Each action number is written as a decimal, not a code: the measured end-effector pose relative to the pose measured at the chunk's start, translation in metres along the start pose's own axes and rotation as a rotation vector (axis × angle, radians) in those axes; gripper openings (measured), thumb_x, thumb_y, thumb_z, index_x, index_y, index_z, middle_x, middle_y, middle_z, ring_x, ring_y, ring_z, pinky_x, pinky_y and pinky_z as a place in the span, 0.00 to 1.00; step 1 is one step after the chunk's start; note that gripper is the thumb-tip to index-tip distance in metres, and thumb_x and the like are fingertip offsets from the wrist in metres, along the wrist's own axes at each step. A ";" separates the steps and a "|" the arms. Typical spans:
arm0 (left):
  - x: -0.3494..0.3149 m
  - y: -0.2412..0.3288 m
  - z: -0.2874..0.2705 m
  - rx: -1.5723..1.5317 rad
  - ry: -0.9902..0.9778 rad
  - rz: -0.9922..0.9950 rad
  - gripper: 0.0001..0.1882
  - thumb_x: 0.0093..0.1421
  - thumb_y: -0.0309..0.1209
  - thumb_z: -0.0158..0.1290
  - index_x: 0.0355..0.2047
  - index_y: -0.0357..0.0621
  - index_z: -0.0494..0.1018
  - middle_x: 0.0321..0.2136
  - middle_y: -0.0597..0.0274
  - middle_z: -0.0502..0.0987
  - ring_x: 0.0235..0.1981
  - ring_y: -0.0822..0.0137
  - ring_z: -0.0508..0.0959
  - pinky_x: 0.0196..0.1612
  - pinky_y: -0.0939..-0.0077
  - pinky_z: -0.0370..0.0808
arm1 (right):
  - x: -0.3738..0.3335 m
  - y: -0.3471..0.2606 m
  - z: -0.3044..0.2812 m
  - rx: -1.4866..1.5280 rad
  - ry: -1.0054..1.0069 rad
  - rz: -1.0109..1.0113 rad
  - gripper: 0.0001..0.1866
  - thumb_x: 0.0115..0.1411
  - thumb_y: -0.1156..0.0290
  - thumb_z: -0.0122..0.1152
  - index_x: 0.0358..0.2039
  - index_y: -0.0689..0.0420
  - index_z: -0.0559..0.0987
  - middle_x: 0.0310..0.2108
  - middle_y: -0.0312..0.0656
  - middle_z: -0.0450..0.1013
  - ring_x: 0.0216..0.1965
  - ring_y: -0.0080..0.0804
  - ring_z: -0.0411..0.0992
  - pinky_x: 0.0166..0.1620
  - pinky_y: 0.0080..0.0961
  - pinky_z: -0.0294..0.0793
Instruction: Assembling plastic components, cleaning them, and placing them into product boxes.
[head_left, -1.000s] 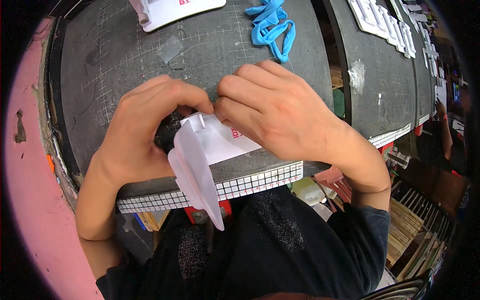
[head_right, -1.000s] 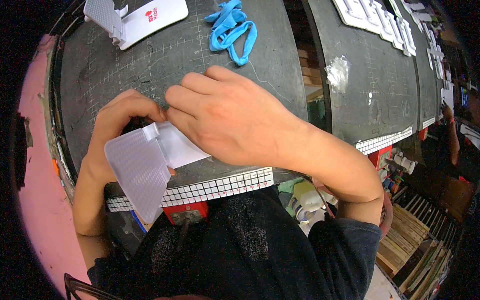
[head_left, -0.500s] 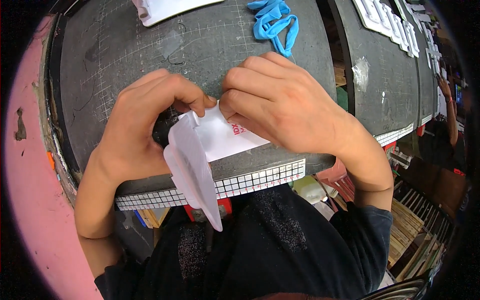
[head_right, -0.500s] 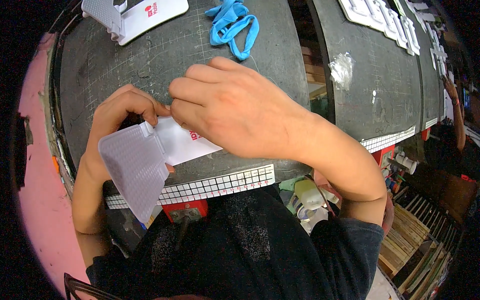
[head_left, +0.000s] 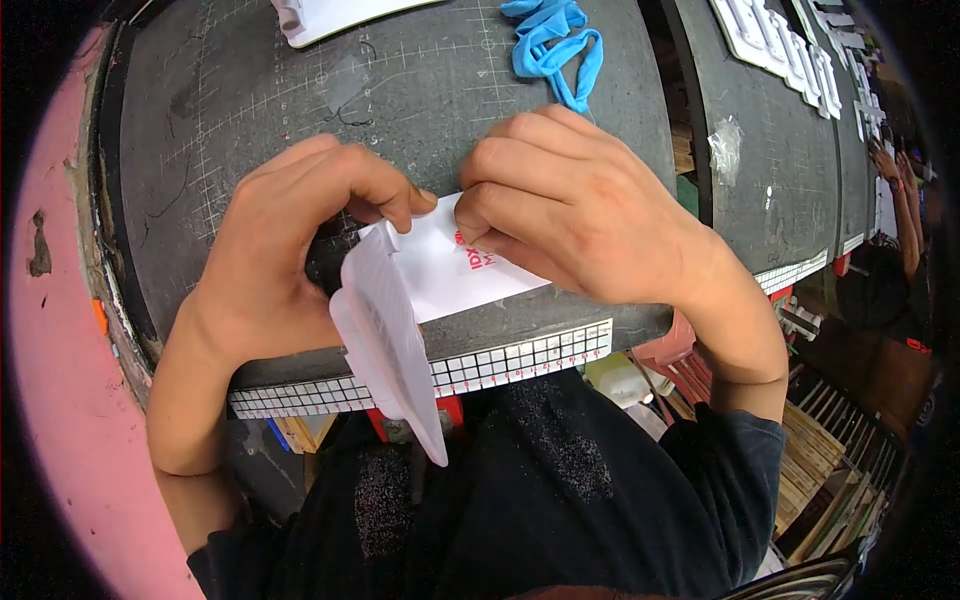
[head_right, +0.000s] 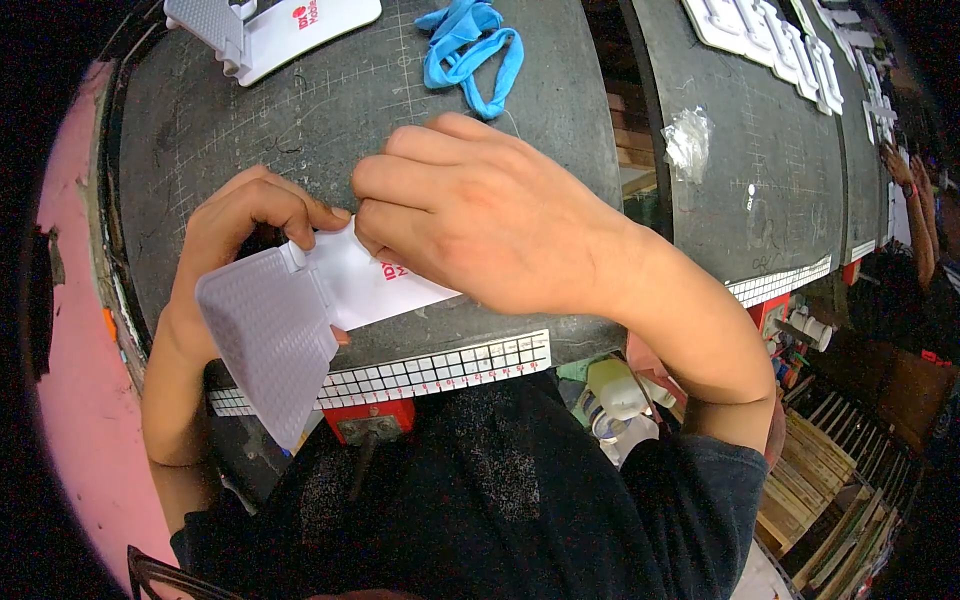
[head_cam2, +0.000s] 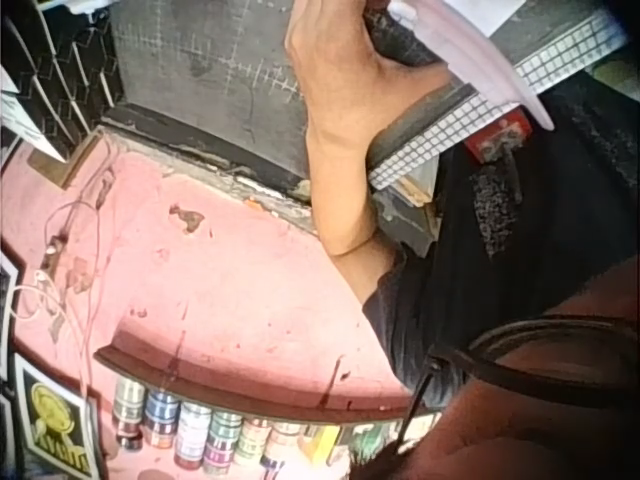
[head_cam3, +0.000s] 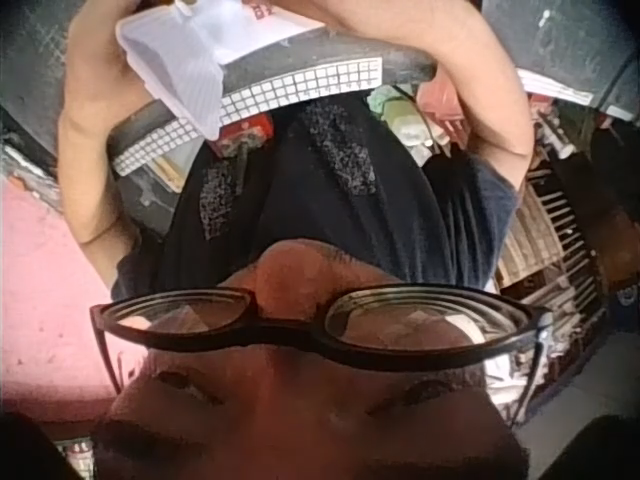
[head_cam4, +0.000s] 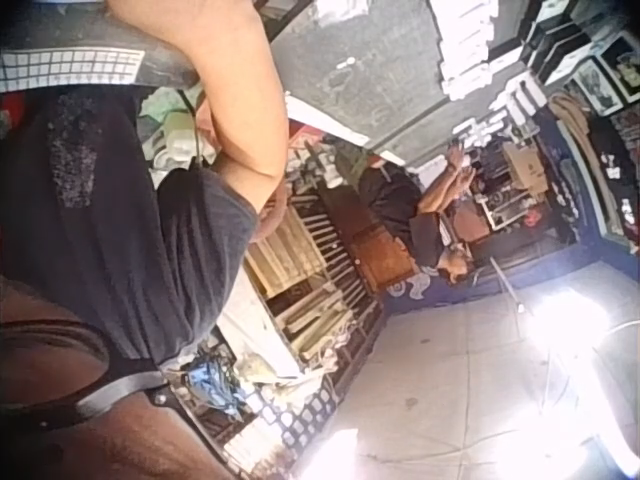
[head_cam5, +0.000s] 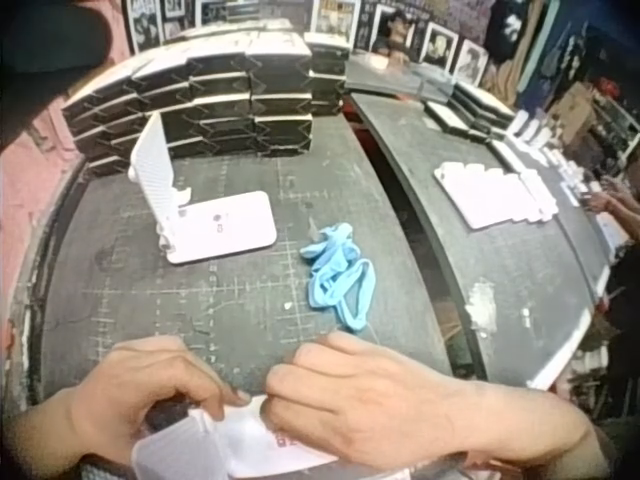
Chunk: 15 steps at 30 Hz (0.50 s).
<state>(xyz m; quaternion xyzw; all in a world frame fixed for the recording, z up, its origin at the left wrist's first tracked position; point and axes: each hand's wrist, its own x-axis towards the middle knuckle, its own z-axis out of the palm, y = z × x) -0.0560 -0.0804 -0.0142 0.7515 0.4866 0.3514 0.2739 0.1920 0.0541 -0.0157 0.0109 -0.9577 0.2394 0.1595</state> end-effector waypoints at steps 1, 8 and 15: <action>0.000 0.000 0.000 0.000 0.000 0.000 0.28 0.40 0.32 0.76 0.44 0.43 0.82 0.36 0.63 0.83 0.34 0.61 0.81 0.38 0.69 0.79 | 0.000 0.000 0.001 0.000 0.000 0.000 0.12 0.53 0.69 0.75 0.37 0.54 0.82 0.41 0.36 0.73 0.44 0.38 0.74 0.47 0.35 0.72; -0.001 0.000 0.001 -0.008 0.014 -0.001 0.28 0.40 0.33 0.77 0.43 0.43 0.82 0.36 0.63 0.83 0.34 0.62 0.81 0.38 0.69 0.79 | -0.001 -0.001 0.002 -0.042 0.048 -0.037 0.07 0.62 0.65 0.63 0.35 0.54 0.80 0.37 0.36 0.69 0.43 0.35 0.72 0.46 0.34 0.72; 0.000 0.005 -0.001 0.000 -0.037 -0.080 0.33 0.35 0.40 0.84 0.36 0.48 0.74 0.41 0.53 0.88 0.39 0.61 0.84 0.43 0.67 0.77 | -0.005 0.001 -0.023 0.091 0.094 0.131 0.15 0.50 0.79 0.72 0.40 0.58 0.87 0.40 0.43 0.78 0.43 0.43 0.79 0.45 0.35 0.78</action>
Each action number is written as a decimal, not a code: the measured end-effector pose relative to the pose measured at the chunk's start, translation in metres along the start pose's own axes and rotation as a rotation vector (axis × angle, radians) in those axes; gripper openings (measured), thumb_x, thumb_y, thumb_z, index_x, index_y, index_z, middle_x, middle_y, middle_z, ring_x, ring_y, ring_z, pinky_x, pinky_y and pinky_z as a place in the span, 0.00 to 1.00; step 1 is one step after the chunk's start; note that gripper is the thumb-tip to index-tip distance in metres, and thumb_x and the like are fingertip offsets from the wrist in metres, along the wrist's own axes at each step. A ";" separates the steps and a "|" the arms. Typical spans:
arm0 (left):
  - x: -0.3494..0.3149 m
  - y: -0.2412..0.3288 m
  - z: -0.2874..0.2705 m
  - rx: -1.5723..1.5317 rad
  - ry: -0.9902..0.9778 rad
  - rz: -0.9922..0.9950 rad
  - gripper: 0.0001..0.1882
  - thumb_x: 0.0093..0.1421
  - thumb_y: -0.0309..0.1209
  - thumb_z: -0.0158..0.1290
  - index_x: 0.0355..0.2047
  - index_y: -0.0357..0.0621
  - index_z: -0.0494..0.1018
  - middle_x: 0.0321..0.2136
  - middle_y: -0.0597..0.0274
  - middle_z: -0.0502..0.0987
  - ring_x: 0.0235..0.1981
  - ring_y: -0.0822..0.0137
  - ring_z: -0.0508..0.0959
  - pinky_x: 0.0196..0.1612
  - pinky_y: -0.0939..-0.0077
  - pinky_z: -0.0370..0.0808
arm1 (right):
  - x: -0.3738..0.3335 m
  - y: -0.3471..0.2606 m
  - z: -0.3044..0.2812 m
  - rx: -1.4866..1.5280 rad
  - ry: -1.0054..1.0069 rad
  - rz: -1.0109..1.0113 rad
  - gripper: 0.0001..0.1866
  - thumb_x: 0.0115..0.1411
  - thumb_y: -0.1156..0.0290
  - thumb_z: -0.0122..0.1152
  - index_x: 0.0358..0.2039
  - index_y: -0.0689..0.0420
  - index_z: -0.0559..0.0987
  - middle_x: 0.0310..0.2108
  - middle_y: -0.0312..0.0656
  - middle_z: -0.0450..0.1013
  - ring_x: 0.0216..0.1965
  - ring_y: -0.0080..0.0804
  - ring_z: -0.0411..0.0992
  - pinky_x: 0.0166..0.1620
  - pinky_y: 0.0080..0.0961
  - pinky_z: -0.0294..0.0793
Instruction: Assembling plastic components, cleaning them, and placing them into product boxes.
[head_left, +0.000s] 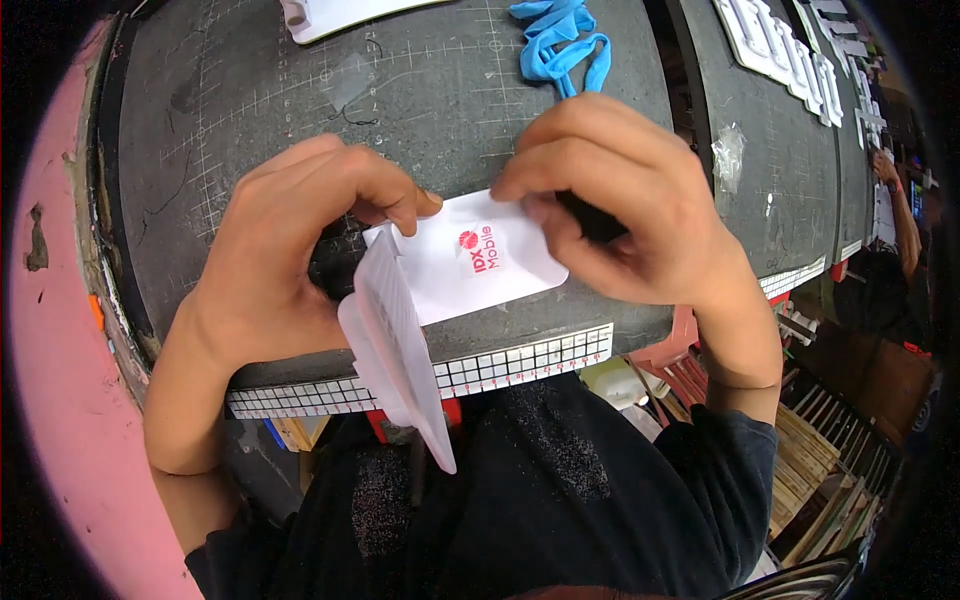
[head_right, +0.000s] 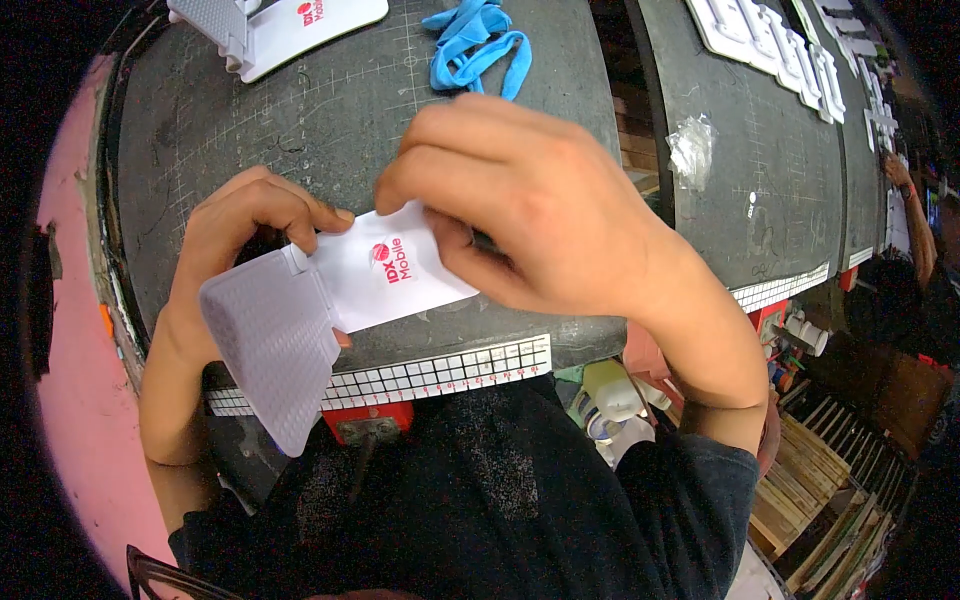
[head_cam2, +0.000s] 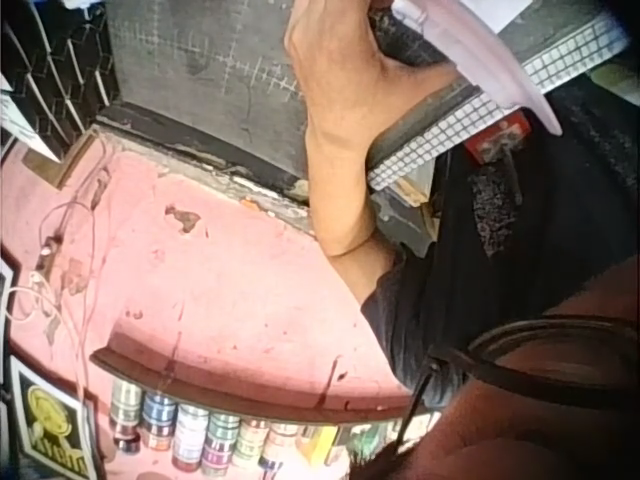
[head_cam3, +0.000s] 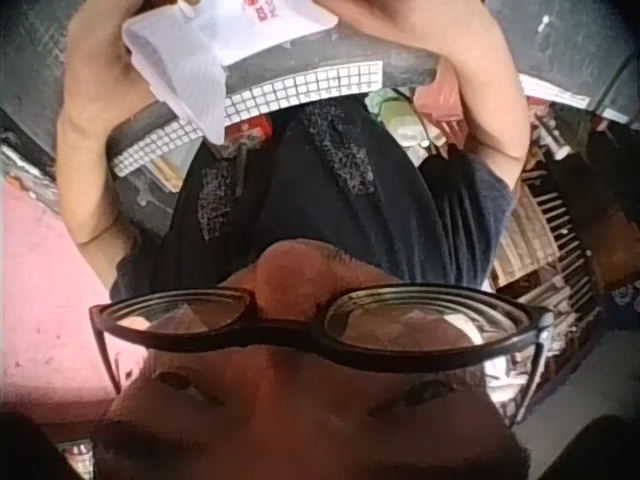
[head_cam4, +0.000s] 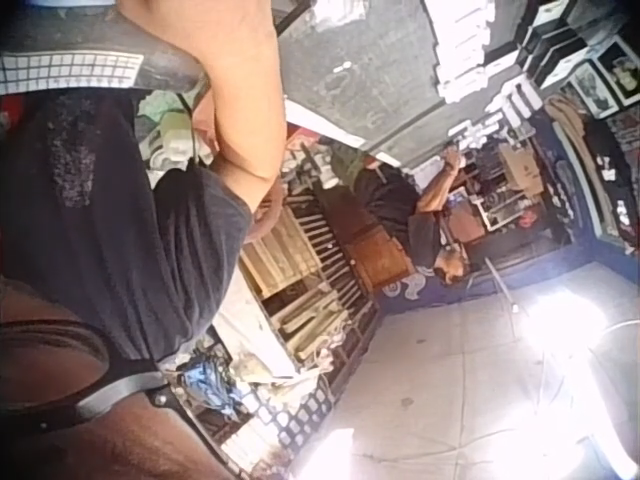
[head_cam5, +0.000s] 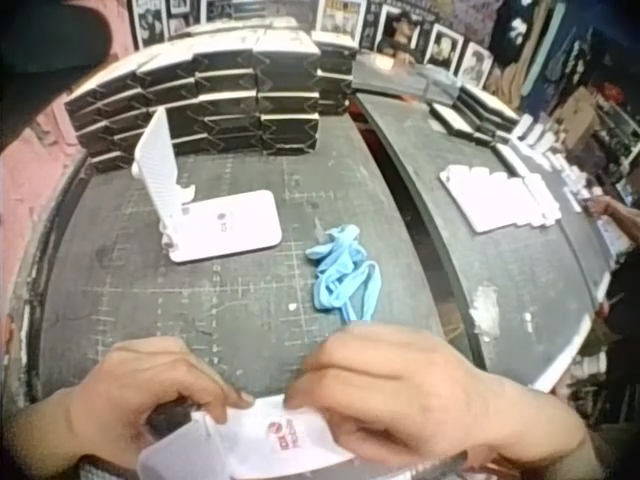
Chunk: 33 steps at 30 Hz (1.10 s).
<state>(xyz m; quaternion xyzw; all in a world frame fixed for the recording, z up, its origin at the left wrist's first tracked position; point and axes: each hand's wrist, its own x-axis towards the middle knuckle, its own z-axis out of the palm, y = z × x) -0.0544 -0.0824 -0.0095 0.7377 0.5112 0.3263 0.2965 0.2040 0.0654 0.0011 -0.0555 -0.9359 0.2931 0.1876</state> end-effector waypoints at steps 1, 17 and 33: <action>0.000 0.000 0.000 0.000 -0.001 0.000 0.33 0.35 0.40 0.84 0.36 0.48 0.74 0.41 0.53 0.88 0.39 0.61 0.84 0.43 0.67 0.77 | 0.000 0.001 0.000 0.000 0.001 0.001 0.15 0.50 0.79 0.72 0.40 0.58 0.87 0.40 0.43 0.78 0.43 0.43 0.79 0.45 0.35 0.78; 0.000 0.000 -0.001 0.016 -0.002 -0.002 0.33 0.34 0.41 0.84 0.35 0.49 0.73 0.41 0.53 0.89 0.41 0.58 0.86 0.47 0.65 0.79 | -0.004 -0.003 0.009 0.029 -0.020 -0.019 0.17 0.45 0.76 0.77 0.40 0.55 0.90 0.41 0.39 0.77 0.41 0.38 0.78 0.44 0.34 0.76; -0.001 0.002 -0.001 0.026 -0.001 -0.010 0.33 0.34 0.41 0.85 0.35 0.49 0.74 0.40 0.54 0.88 0.41 0.59 0.86 0.46 0.66 0.80 | 0.003 -0.009 0.015 -0.099 -0.034 0.001 0.13 0.51 0.71 0.77 0.37 0.54 0.84 0.42 0.37 0.76 0.42 0.39 0.76 0.45 0.34 0.73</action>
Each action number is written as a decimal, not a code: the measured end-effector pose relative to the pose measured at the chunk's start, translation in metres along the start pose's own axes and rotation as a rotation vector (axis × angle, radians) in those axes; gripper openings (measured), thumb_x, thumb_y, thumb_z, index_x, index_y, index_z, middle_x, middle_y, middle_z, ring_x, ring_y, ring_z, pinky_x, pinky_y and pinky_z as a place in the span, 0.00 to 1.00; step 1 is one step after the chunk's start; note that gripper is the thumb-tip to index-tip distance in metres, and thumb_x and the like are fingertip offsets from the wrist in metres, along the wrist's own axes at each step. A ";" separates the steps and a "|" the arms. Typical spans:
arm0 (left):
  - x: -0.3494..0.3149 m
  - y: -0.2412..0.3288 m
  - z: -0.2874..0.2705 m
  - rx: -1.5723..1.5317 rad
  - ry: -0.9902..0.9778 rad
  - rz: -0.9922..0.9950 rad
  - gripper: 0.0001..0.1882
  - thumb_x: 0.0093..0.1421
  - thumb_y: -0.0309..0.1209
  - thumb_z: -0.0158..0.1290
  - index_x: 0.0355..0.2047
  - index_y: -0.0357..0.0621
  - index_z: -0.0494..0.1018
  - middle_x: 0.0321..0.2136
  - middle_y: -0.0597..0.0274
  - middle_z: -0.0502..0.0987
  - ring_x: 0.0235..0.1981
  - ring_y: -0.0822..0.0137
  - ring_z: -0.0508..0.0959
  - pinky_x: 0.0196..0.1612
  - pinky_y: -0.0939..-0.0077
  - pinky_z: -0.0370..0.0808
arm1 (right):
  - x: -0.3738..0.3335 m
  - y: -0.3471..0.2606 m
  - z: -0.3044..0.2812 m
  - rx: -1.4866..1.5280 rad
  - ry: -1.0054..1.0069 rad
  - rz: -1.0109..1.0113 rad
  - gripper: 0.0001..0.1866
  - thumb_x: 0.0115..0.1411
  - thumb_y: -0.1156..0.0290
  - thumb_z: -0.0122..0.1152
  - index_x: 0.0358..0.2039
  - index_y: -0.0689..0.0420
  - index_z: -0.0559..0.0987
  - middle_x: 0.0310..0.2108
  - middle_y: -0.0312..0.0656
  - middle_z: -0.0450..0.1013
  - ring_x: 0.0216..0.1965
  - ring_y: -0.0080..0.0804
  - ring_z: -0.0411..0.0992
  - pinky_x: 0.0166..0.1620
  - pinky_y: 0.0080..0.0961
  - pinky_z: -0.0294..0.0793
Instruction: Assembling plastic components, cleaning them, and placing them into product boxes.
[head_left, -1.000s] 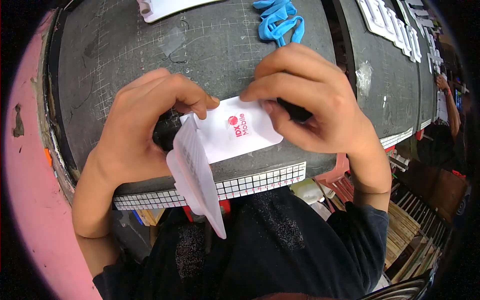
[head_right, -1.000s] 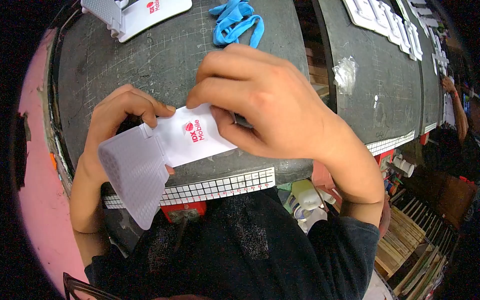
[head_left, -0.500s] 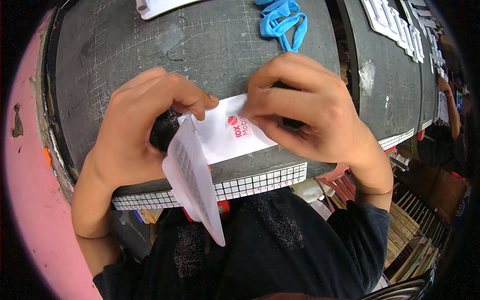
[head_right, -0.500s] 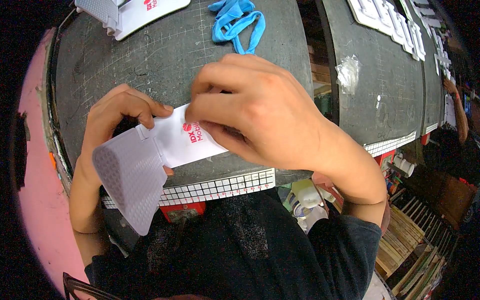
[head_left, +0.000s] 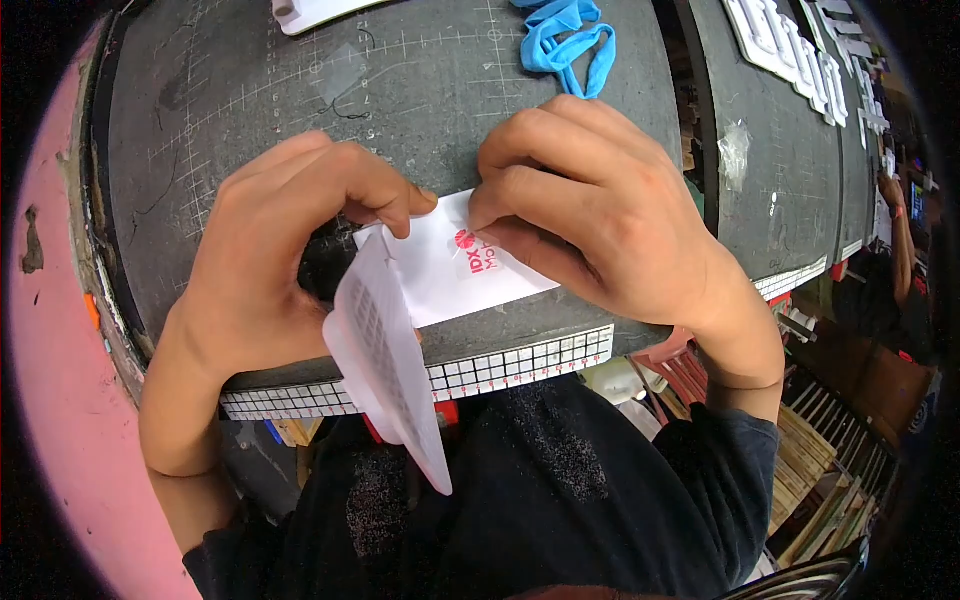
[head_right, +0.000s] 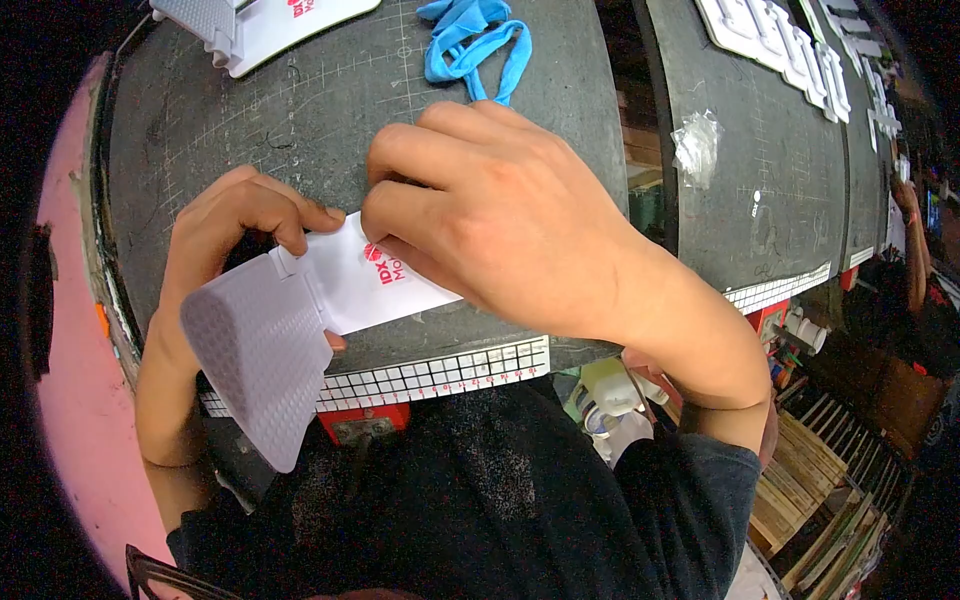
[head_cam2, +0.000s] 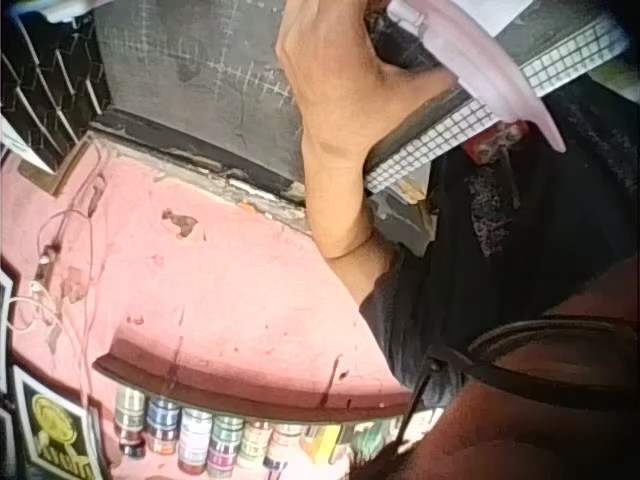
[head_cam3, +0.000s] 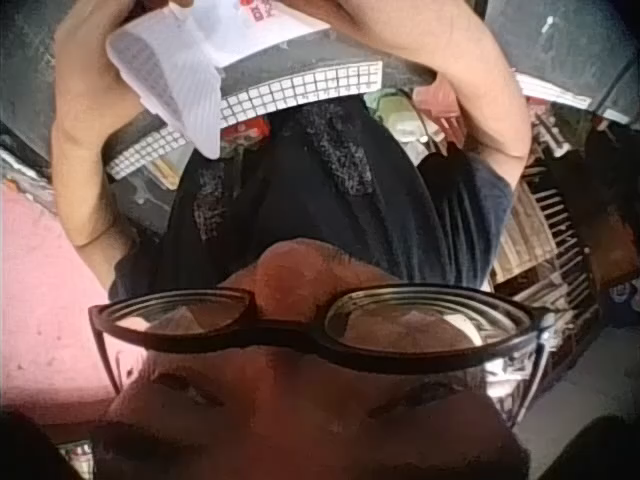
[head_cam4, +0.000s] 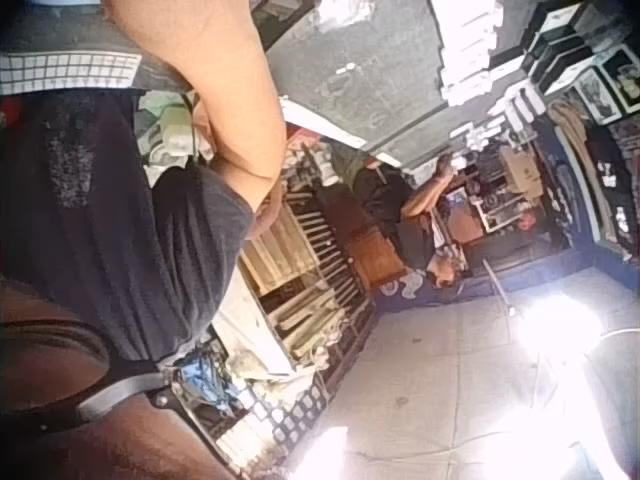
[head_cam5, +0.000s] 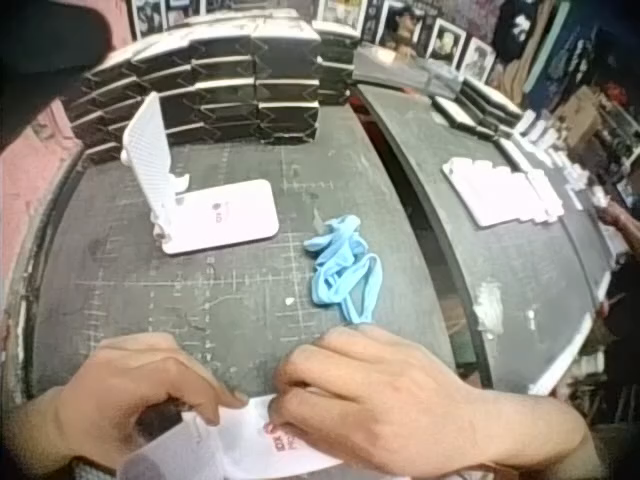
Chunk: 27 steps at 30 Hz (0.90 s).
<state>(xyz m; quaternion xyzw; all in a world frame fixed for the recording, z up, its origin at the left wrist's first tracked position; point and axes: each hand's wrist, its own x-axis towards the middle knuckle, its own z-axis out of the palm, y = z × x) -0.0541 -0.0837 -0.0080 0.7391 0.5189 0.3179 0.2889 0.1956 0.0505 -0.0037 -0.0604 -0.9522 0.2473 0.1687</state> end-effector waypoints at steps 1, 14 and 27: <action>0.000 -0.001 0.000 -0.001 -0.001 0.001 0.33 0.34 0.41 0.85 0.35 0.49 0.74 0.40 0.54 0.88 0.41 0.59 0.86 0.46 0.66 0.80 | 0.000 0.000 0.001 -0.001 0.000 0.002 0.13 0.51 0.71 0.77 0.37 0.54 0.84 0.42 0.37 0.76 0.42 0.39 0.76 0.45 0.34 0.73; 0.000 0.004 -0.001 0.009 -0.014 -0.028 0.33 0.34 0.40 0.85 0.34 0.46 0.74 0.38 0.54 0.86 0.43 0.58 0.87 0.46 0.67 0.80 | -0.004 0.004 0.004 -0.098 0.002 -0.088 0.15 0.47 0.71 0.77 0.36 0.55 0.83 0.42 0.36 0.77 0.42 0.38 0.76 0.44 0.33 0.74; 0.001 0.002 -0.002 0.012 -0.018 -0.021 0.32 0.37 0.43 0.83 0.34 0.48 0.74 0.41 0.52 0.89 0.41 0.59 0.84 0.45 0.66 0.77 | -0.010 0.013 0.012 -0.088 0.105 -0.174 0.10 0.54 0.64 0.66 0.35 0.53 0.83 0.40 0.33 0.74 0.43 0.32 0.74 0.44 0.31 0.73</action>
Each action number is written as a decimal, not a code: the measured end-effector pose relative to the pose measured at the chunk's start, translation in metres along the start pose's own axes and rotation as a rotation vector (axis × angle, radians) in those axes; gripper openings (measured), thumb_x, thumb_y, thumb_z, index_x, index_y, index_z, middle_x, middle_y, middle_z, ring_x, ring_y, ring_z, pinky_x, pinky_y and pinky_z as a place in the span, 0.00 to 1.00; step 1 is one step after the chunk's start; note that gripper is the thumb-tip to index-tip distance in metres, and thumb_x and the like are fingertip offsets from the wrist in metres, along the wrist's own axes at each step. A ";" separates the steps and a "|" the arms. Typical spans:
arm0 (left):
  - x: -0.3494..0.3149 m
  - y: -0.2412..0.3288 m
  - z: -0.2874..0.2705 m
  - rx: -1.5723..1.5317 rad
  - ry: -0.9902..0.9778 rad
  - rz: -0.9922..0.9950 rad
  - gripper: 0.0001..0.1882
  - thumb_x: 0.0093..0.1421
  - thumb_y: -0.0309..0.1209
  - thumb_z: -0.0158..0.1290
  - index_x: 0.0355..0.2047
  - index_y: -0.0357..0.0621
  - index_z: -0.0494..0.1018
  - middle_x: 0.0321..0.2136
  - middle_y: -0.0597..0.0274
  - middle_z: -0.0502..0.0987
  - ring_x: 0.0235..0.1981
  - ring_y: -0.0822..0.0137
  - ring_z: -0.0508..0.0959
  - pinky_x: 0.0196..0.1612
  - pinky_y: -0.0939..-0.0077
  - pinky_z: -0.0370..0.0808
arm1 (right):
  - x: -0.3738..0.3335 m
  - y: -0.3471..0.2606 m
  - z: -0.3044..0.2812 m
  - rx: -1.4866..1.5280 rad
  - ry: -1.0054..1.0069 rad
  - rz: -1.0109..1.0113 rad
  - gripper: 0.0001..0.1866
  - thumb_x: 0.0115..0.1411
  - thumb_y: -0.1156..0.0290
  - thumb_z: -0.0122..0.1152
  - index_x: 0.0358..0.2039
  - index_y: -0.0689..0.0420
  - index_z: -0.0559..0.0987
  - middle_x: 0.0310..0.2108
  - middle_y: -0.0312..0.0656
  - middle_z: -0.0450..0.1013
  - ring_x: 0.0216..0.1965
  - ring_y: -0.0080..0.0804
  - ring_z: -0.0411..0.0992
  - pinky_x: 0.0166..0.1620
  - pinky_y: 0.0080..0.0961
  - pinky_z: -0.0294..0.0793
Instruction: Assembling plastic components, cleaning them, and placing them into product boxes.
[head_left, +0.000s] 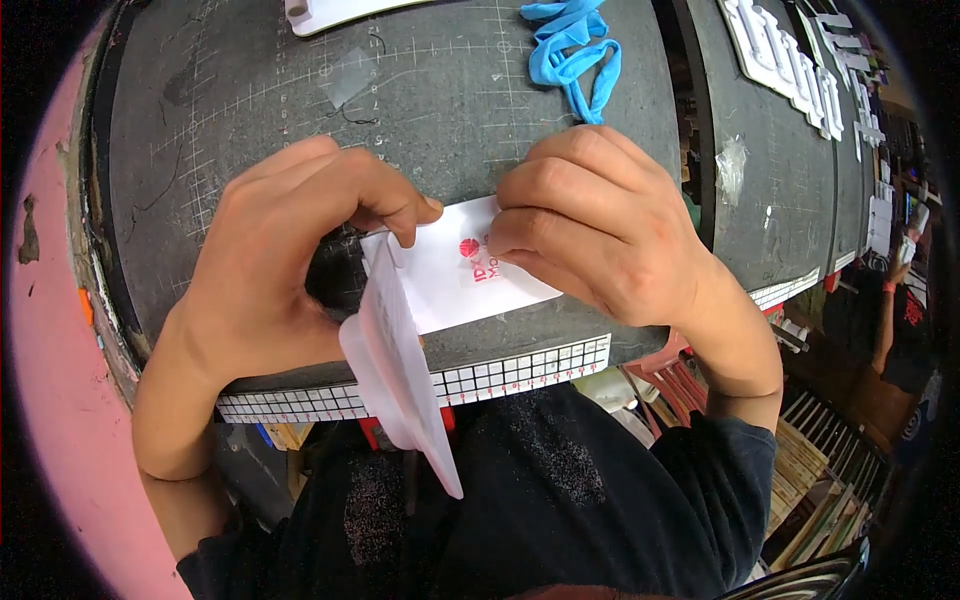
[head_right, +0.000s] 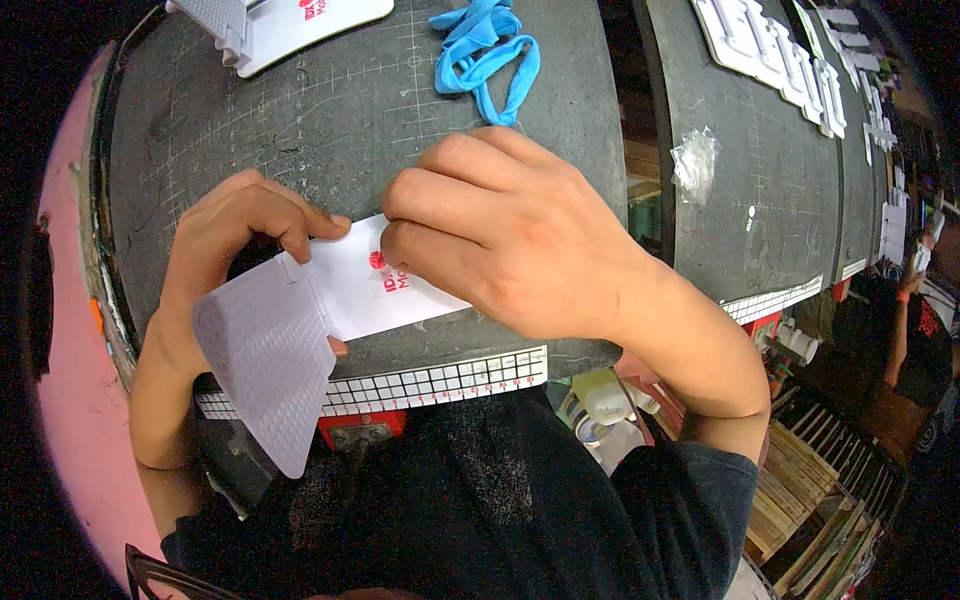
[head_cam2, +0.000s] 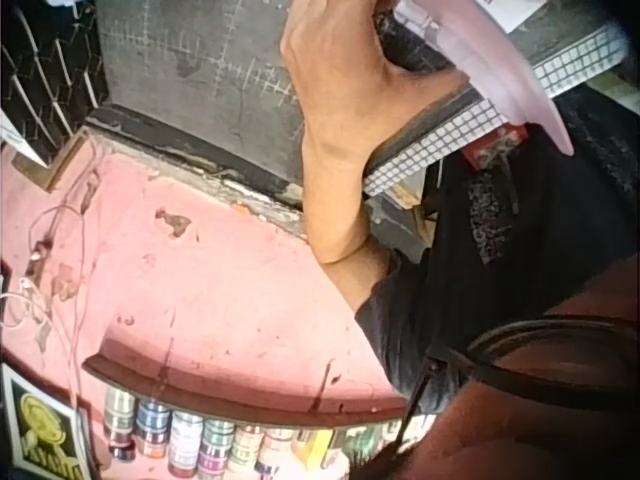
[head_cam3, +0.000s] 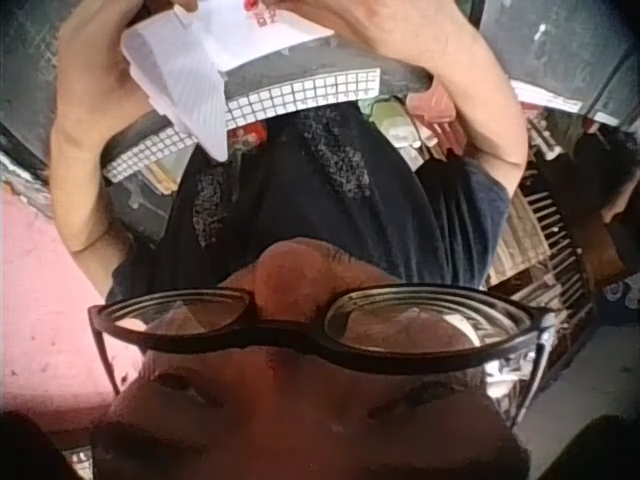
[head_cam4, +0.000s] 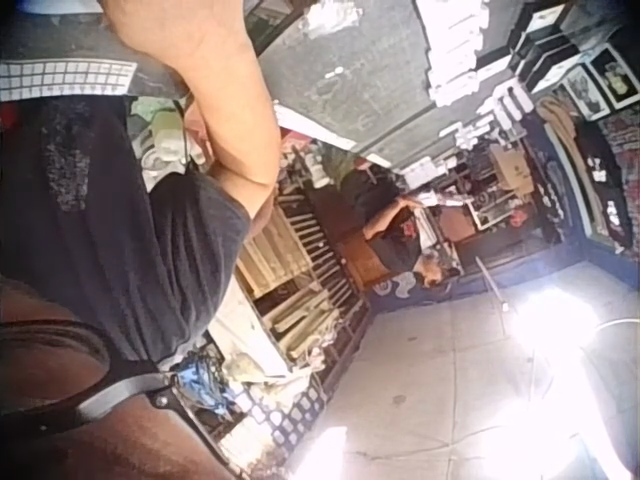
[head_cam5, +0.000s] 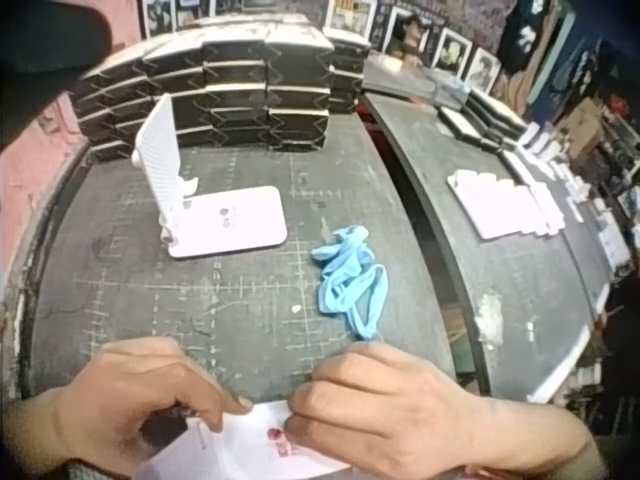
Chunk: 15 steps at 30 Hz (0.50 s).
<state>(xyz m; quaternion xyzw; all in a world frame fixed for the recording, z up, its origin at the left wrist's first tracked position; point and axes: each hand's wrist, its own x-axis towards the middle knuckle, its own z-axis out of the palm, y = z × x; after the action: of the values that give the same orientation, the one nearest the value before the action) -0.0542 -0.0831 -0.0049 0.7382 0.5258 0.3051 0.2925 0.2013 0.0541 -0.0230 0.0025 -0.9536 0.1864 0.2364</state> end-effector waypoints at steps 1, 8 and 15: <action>-0.001 0.000 0.000 0.001 0.002 -0.002 0.32 0.37 0.43 0.83 0.34 0.48 0.74 0.41 0.52 0.89 0.41 0.59 0.84 0.45 0.66 0.77 | 0.001 0.000 -0.001 0.001 -0.001 -0.002 0.10 0.54 0.64 0.66 0.35 0.53 0.83 0.40 0.33 0.74 0.43 0.32 0.74 0.44 0.31 0.73; -0.002 -0.002 0.001 0.005 0.012 0.019 0.31 0.37 0.43 0.83 0.35 0.48 0.74 0.42 0.52 0.89 0.40 0.59 0.84 0.44 0.67 0.76 | 0.000 0.001 -0.002 0.008 -0.017 -0.030 0.14 0.46 0.65 0.71 0.34 0.56 0.84 0.39 0.36 0.76 0.42 0.37 0.76 0.42 0.33 0.76; -0.003 -0.001 -0.001 0.021 0.007 0.013 0.31 0.39 0.46 0.82 0.35 0.48 0.74 0.42 0.53 0.89 0.37 0.61 0.83 0.42 0.67 0.74 | -0.001 0.003 -0.001 -0.020 0.016 -0.053 0.11 0.50 0.64 0.66 0.33 0.55 0.83 0.39 0.34 0.74 0.42 0.34 0.75 0.41 0.31 0.76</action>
<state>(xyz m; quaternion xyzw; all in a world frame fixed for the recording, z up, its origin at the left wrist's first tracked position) -0.0558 -0.0853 -0.0054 0.7436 0.5253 0.3039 0.2808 0.2028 0.0570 -0.0236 0.0242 -0.9530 0.1707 0.2491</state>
